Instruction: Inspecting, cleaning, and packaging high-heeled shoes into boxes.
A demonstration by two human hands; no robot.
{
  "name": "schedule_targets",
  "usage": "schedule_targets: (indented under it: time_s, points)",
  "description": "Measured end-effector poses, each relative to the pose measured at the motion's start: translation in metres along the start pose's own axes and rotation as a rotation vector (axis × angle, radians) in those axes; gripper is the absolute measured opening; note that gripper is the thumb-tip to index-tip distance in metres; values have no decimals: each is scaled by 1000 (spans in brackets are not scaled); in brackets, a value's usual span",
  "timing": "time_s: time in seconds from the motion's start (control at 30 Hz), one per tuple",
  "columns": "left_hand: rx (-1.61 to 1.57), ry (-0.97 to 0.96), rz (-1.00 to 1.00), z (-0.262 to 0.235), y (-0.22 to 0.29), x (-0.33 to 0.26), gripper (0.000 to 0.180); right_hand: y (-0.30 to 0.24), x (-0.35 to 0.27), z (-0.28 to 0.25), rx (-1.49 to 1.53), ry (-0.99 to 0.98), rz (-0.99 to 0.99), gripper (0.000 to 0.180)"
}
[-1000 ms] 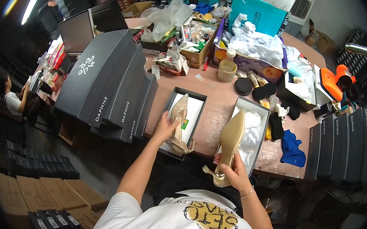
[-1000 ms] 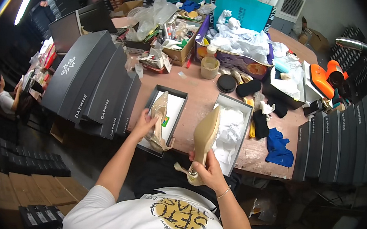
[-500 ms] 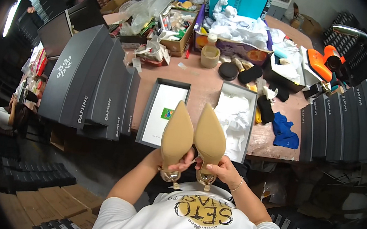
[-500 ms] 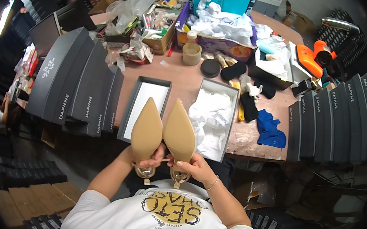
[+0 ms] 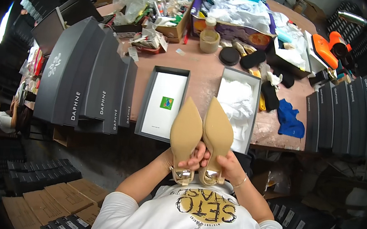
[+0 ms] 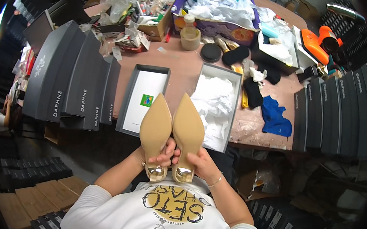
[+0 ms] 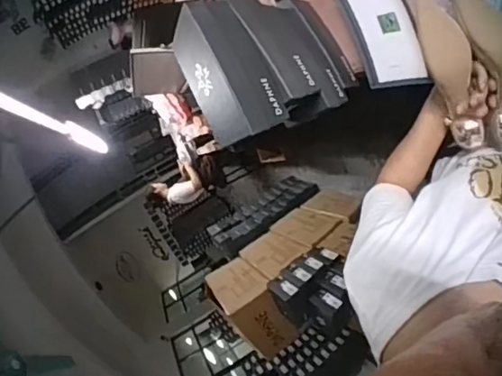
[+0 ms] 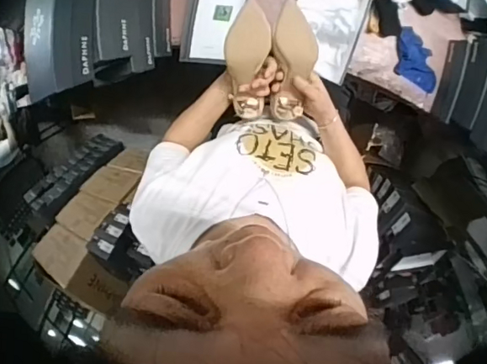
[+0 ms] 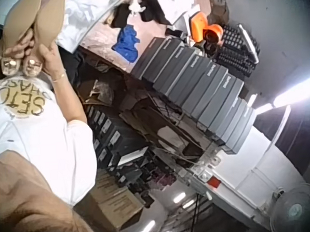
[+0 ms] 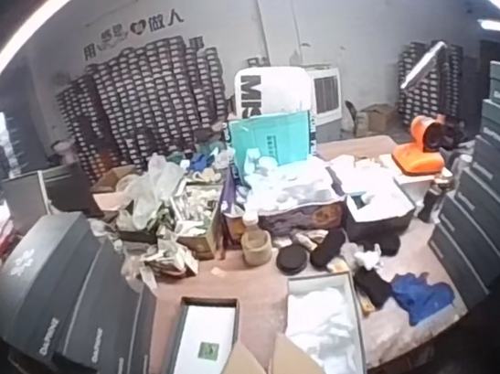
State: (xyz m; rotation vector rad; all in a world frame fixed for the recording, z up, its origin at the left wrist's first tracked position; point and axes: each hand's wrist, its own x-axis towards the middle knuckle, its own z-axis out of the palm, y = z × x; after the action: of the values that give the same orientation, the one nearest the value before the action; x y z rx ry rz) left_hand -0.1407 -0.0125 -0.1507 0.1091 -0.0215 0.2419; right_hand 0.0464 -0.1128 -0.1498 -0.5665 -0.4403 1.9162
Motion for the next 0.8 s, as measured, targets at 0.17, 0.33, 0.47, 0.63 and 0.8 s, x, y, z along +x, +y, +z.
schedule_targets:
  time_s: [0.17, 0.33, 0.47, 0.63, 0.8]
  points:
    - [-347, 41, 120, 0, -2, 16, 30, -18, 23, -1, 192, 72, 22, 42]
    - [-388, 128, 191, 16, -1, 22, 32, -21, 29, 1, 247, 126, -14, 41]
    - [-307, 55, 187, 14, 2, 20, 34, -22, 31, 8, 151, 87, -55, 41]
    - [-187, -54, 148, 9, 5, 20, 34, -17, 27, 8, 83, 67, -118, 43]
    - [167, -85, 167, -2, 7, 16, 42, -22, 18, 9, -98, 14, -125, 42]
